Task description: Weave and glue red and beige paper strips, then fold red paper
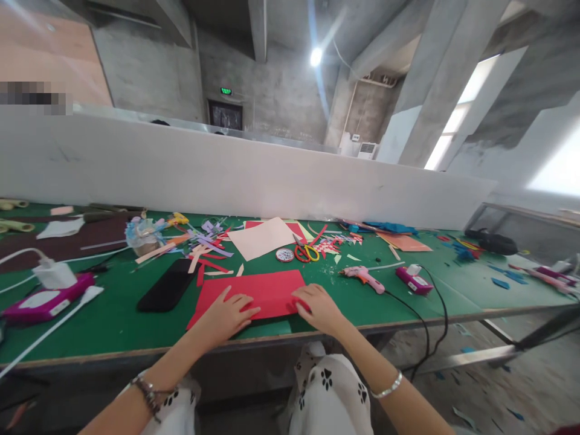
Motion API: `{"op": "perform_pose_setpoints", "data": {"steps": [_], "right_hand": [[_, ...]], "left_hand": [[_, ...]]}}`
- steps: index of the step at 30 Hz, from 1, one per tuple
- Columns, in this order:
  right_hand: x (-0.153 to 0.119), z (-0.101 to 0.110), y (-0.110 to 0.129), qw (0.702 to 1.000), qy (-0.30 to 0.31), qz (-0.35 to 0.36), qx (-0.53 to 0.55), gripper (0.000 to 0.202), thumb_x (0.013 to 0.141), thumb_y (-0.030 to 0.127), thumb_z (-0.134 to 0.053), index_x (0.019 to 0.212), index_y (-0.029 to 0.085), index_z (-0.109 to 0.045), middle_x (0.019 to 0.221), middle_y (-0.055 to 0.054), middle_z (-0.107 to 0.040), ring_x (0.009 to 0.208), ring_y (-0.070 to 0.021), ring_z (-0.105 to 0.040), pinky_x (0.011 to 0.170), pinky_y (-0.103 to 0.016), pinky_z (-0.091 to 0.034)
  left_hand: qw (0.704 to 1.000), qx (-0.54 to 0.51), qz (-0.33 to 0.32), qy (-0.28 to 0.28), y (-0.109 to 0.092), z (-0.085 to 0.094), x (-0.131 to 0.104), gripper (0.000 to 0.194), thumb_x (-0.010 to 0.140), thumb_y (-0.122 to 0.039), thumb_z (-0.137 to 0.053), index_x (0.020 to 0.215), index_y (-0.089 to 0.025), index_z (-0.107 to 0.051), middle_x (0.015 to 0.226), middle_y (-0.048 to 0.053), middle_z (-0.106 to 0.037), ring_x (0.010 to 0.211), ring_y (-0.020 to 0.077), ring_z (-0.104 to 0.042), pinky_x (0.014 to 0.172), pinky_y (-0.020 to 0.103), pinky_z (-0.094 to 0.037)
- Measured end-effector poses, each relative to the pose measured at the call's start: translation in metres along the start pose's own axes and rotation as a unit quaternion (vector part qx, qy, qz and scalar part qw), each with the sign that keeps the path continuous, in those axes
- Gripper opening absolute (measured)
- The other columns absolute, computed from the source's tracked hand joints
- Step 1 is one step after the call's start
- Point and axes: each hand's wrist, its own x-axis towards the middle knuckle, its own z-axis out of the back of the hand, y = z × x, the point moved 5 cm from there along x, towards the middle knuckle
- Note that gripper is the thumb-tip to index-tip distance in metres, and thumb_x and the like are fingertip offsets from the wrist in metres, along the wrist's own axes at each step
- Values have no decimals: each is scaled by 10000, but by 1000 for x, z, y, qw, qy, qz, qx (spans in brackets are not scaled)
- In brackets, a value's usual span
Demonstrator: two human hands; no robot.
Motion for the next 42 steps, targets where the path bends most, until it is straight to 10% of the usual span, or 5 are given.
{"op": "perform_pose_setpoints", "data": {"steps": [12,17,25,30,42], "right_hand": [[10,-31,-1,983,157,-77,55,697,662,606,-580,1240,243,-441,1195,-98,-472,1141,-272,-384,962,-455,-204],[19,-21,-3,983,158,-62,72,210,780,322,-566,954,207,-585,959,-41,-612,956,-193,-523,901,-418,-216],[16,30,-12,999,-17,-1,-49,108,819,126,-474,803,194,-555,858,-14,-600,859,-154,-518,869,-354,-225],[15,36,-5,981,-110,43,-156,118,842,136,-449,808,187,-550,833,-32,-590,807,-160,-479,819,-302,-296],[-25,-30,9,998,0,53,38,283,822,149,-465,1069,232,-575,1075,-50,-592,998,-161,-516,844,-292,-411]], "left_hand": [[986,-101,122,51,12,-10,-2,505,849,-418,-448,1291,-175,-420,1184,133,-541,1107,271,-476,914,402,-368],[988,-88,103,70,6,11,10,448,807,-291,-537,1238,-188,-467,1179,114,-568,1077,261,-520,884,371,-386],[991,-40,85,93,12,39,9,177,823,-247,-515,963,-177,-597,988,63,-666,834,214,-630,686,284,-435],[996,70,56,-6,13,59,20,156,808,-72,-456,875,-156,-571,930,83,-636,875,221,-589,732,316,-423],[994,-104,31,3,0,4,-25,282,863,-138,-379,1033,-204,-594,981,53,-622,837,153,-578,714,243,-428]]}}
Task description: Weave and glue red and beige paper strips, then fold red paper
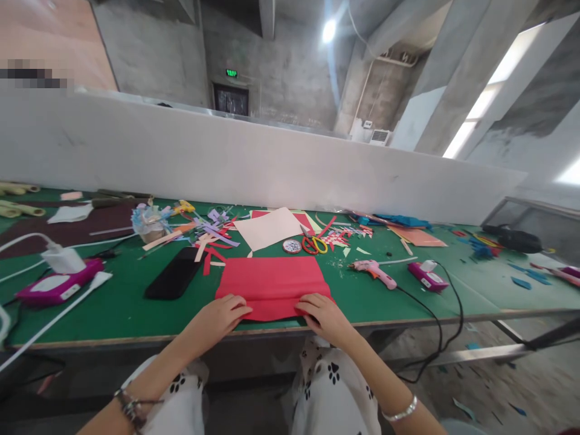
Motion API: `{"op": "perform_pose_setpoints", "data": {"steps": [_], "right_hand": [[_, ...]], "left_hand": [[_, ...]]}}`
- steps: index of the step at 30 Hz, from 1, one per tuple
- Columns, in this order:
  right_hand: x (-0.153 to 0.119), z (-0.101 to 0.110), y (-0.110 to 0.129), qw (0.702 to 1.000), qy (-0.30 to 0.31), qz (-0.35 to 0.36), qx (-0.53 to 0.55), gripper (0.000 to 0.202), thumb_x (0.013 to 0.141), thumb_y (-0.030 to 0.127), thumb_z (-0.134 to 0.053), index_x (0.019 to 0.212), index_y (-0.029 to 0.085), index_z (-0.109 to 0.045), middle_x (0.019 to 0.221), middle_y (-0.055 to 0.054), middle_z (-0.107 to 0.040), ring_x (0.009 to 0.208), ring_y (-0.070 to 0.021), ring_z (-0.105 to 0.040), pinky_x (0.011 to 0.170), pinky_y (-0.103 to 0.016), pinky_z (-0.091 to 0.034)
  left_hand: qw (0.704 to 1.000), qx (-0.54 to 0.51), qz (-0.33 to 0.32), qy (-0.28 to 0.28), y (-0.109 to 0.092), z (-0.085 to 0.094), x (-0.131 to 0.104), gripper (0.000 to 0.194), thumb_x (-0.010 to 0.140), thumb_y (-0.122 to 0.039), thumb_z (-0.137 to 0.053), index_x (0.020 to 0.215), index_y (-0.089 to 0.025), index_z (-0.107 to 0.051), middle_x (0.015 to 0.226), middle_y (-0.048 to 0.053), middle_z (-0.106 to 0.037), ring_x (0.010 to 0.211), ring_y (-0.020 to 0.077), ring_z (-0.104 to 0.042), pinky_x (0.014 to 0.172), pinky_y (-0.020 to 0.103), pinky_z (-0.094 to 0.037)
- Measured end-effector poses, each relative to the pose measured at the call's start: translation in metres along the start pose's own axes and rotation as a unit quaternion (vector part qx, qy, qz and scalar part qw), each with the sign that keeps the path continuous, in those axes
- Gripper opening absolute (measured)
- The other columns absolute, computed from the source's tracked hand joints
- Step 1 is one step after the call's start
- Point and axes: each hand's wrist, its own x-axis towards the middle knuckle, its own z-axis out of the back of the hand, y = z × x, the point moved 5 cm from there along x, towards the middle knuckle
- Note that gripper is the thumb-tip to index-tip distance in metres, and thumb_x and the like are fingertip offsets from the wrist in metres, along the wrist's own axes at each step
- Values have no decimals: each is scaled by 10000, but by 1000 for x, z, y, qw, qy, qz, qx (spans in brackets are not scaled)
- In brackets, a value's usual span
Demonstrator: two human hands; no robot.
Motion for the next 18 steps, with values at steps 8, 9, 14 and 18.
{"op": "perform_pose_setpoints", "data": {"steps": [8,9,14,18], "right_hand": [[21,9,-3,996,83,-14,26,256,911,249,-370,933,219,-624,936,-17,-652,893,-114,-579,796,-235,-402],[25,10,-3,995,97,-13,19,259,912,266,-371,901,209,-624,893,-16,-654,856,-114,-584,773,-229,-399],[39,12,-10,990,139,-14,-19,308,916,305,-366,763,194,-609,753,-8,-638,726,-109,-573,643,-205,-358],[38,8,-19,984,168,-29,-55,294,908,291,-390,716,191,-588,733,-7,-632,695,-116,-562,607,-214,-330]], "left_hand": [[975,-174,135,-8,15,6,1,398,885,-414,-365,739,-211,-675,862,5,-637,741,119,-583,659,200,-394],[972,-182,151,-4,18,4,1,418,878,-433,-372,691,-202,-666,825,1,-633,700,114,-577,635,202,-388],[961,-209,180,11,31,2,5,444,856,-479,-391,641,-184,-644,713,-2,-619,648,120,-565,585,202,-366],[970,-191,144,46,32,7,7,422,870,-446,-386,660,-188,-646,710,1,-621,656,124,-563,572,205,-352]]}}
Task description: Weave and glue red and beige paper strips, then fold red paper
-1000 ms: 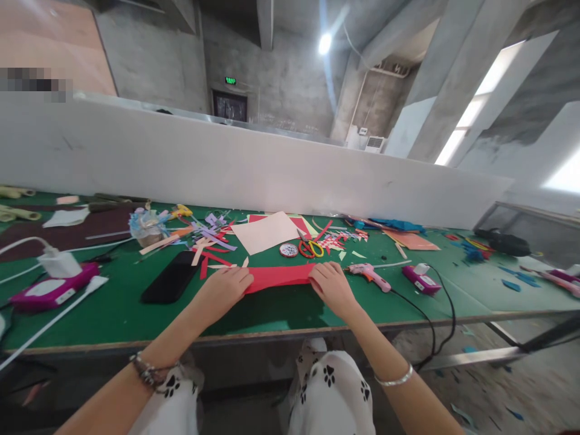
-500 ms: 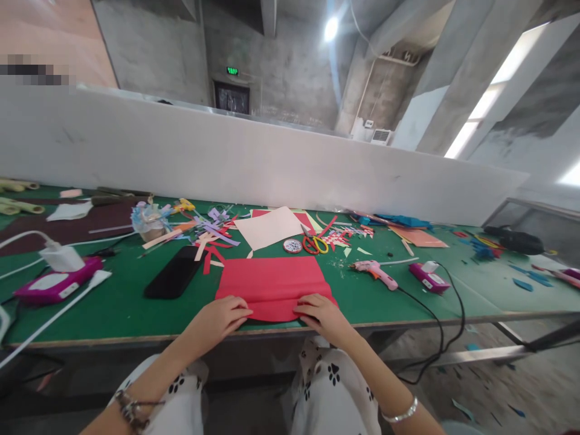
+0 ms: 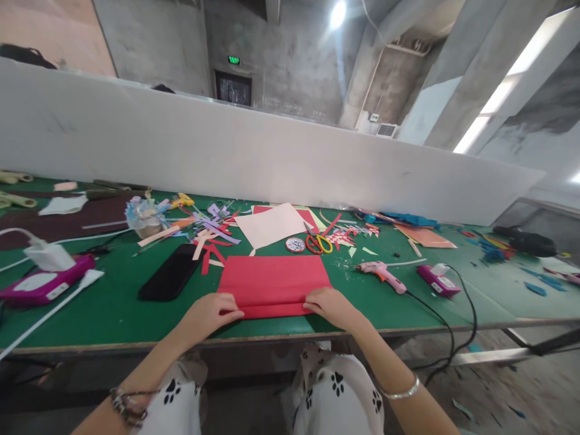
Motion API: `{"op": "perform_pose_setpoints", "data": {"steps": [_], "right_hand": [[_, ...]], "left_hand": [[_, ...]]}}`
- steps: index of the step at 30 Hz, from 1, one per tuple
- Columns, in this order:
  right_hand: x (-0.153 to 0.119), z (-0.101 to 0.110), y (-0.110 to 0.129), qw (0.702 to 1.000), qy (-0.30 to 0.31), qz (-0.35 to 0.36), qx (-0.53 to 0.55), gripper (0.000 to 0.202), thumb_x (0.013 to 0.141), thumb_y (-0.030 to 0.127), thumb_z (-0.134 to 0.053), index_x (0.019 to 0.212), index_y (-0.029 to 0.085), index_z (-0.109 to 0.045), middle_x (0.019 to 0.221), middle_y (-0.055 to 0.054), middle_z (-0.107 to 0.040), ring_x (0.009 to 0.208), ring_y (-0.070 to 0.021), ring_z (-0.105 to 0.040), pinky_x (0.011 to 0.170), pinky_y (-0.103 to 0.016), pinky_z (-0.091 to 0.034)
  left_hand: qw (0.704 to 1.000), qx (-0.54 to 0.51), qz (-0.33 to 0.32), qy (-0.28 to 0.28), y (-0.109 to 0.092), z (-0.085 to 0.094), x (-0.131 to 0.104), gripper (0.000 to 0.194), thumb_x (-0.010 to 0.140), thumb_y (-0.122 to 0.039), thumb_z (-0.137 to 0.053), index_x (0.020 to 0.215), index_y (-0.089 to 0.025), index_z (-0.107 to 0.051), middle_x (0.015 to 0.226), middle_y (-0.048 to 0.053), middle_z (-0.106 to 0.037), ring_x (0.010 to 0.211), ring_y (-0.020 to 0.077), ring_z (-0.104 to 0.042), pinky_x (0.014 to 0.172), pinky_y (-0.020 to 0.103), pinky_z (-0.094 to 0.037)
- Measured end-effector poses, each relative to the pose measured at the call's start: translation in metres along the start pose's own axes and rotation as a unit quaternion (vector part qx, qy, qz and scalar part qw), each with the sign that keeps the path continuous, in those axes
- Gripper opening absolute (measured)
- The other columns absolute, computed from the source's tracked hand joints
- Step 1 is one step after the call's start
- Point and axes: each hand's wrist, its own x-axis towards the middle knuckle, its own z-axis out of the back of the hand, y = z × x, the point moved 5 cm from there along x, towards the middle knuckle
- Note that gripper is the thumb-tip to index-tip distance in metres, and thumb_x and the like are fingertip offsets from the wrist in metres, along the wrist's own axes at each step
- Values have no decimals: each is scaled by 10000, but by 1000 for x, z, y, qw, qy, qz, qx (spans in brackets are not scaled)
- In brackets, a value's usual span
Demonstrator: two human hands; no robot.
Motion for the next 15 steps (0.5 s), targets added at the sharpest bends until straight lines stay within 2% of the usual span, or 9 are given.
{"op": "perform_pose_setpoints", "data": {"steps": [4,8,12,15], "right_hand": [[-4,-2,9,999,-27,-4,-41,206,890,254,-416,776,184,-572,774,-24,-617,758,-140,-555,716,-251,-352],[-6,-7,34,994,-79,20,-67,104,854,209,-471,889,195,-568,855,-38,-619,822,-163,-546,860,-325,-322],[-2,-15,47,993,-107,46,-18,128,874,204,-451,900,213,-576,867,-23,-630,825,-144,-547,774,-271,-353],[6,-14,43,994,-102,29,15,148,884,220,-443,835,208,-581,830,-8,-628,791,-128,-555,688,-241,-354]], "left_hand": [[994,100,-40,0,-14,-2,-1,331,878,-382,-402,750,-204,-650,780,8,-642,714,143,-577,633,238,-353],[972,217,-85,-34,-35,-17,0,234,874,-303,-427,891,-197,-635,840,42,-649,748,170,-579,653,276,-352],[972,199,-117,-43,-44,-25,1,272,906,-262,-370,852,-205,-630,803,22,-643,735,155,-578,651,274,-355],[985,151,-71,-45,-37,-21,5,339,920,-277,-334,752,-196,-617,733,8,-632,672,136,-571,608,254,-355]]}}
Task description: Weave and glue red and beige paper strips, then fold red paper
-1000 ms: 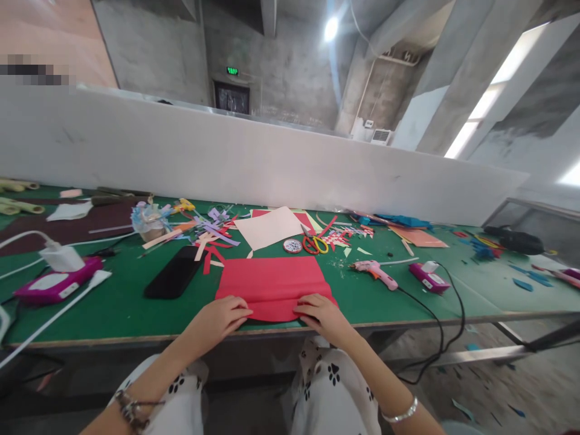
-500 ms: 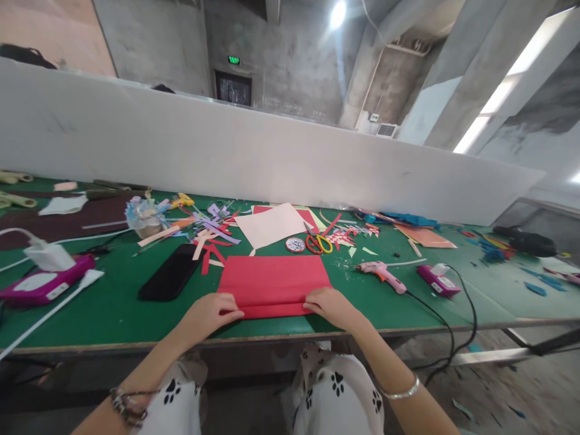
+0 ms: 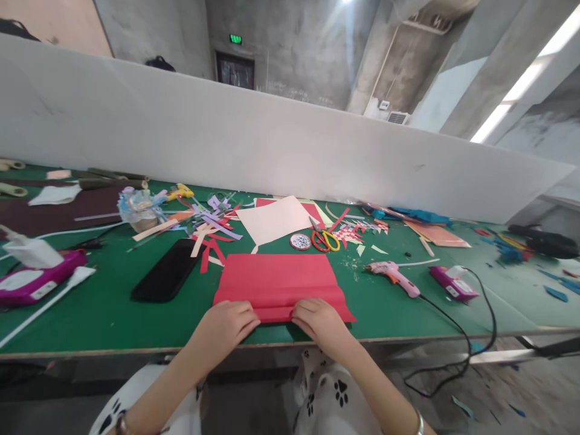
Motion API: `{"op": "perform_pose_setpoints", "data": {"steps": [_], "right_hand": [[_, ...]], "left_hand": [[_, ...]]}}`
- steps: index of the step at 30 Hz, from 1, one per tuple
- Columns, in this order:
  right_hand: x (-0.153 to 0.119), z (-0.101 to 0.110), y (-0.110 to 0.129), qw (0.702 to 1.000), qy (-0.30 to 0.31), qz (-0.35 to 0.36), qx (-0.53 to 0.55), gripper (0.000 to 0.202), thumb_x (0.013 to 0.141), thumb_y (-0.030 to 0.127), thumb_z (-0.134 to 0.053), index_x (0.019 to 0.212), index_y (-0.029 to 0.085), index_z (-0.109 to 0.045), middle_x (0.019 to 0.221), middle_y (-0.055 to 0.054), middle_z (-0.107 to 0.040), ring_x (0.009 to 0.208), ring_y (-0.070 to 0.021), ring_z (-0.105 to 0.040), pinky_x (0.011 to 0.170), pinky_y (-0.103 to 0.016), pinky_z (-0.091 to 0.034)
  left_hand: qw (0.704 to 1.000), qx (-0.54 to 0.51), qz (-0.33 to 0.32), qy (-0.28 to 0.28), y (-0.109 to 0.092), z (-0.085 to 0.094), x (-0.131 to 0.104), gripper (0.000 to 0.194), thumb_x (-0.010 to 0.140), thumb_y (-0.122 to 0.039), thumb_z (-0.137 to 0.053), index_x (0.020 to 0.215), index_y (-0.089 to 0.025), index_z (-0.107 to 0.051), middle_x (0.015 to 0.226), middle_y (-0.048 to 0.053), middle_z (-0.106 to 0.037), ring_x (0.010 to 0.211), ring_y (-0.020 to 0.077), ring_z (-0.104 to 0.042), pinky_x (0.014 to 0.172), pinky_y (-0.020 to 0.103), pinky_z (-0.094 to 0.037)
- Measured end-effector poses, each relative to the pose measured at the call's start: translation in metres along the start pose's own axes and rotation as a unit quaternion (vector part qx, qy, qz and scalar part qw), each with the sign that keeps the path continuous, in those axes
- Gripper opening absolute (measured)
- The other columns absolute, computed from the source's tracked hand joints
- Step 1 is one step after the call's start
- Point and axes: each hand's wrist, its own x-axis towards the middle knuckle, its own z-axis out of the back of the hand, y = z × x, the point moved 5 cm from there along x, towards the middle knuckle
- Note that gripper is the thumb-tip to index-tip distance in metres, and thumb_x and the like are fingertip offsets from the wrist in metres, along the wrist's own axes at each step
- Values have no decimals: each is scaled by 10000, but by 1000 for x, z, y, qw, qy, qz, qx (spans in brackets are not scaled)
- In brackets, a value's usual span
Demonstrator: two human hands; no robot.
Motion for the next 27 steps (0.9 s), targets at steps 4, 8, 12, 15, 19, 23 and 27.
{"op": "perform_pose_setpoints", "data": {"steps": [4,8,12,15,19,23,27], "right_hand": [[14,0,-6,999,39,-3,-35,169,873,256,-471,762,196,-584,742,-5,-620,707,-134,-557,640,-256,-326],[17,-5,-10,995,44,2,-86,171,864,262,-484,745,188,-583,722,-14,-620,709,-152,-549,737,-305,-304],[11,-9,-14,993,12,-21,-118,188,873,249,-462,727,195,-569,696,-16,-601,711,-159,-518,837,-378,-228],[7,-9,-17,992,-5,-41,-119,209,883,245,-441,718,198,-561,681,-17,-585,717,-157,-499,802,-364,-216],[7,-12,-23,995,-1,-47,-92,223,886,279,-443,712,198,-555,685,-12,-582,701,-146,-494,735,-317,-227],[8,-14,-29,997,5,-53,-61,216,879,302,-463,712,202,-557,690,2,-586,684,-130,-504,673,-281,-241],[8,-13,-28,996,-1,-62,-59,201,868,294,-482,705,200,-555,686,4,-585,678,-134,-509,662,-276,-253]], "left_hand": [[999,27,-3,-16,9,-1,7,393,928,-297,-298,691,-175,-588,652,25,-625,593,135,-555,569,253,-344],[998,63,-30,-10,13,-8,15,375,931,-302,-295,705,-169,-563,634,24,-626,567,141,-555,532,250,-326],[998,57,1,29,19,-13,17,313,916,-321,-341,726,-173,-542,667,21,-625,594,156,-573,521,248,-321],[998,23,40,53,23,-14,18,290,905,-334,-362,721,-179,-524,690,15,-618,607,151,-577,516,238,-317],[996,-2,67,56,26,-15,18,278,891,-332,-377,688,-188,-500,653,-5,-592,576,136,-550,511,233,-301],[995,7,80,67,25,-16,19,250,879,-298,-399,671,-190,-483,634,-9,-578,551,131,-526,505,235,-281],[992,9,99,82,24,-17,20,239,871,-291,-422,661,-189,-474,630,-9,-565,542,134,-514,501,236,-261]]}}
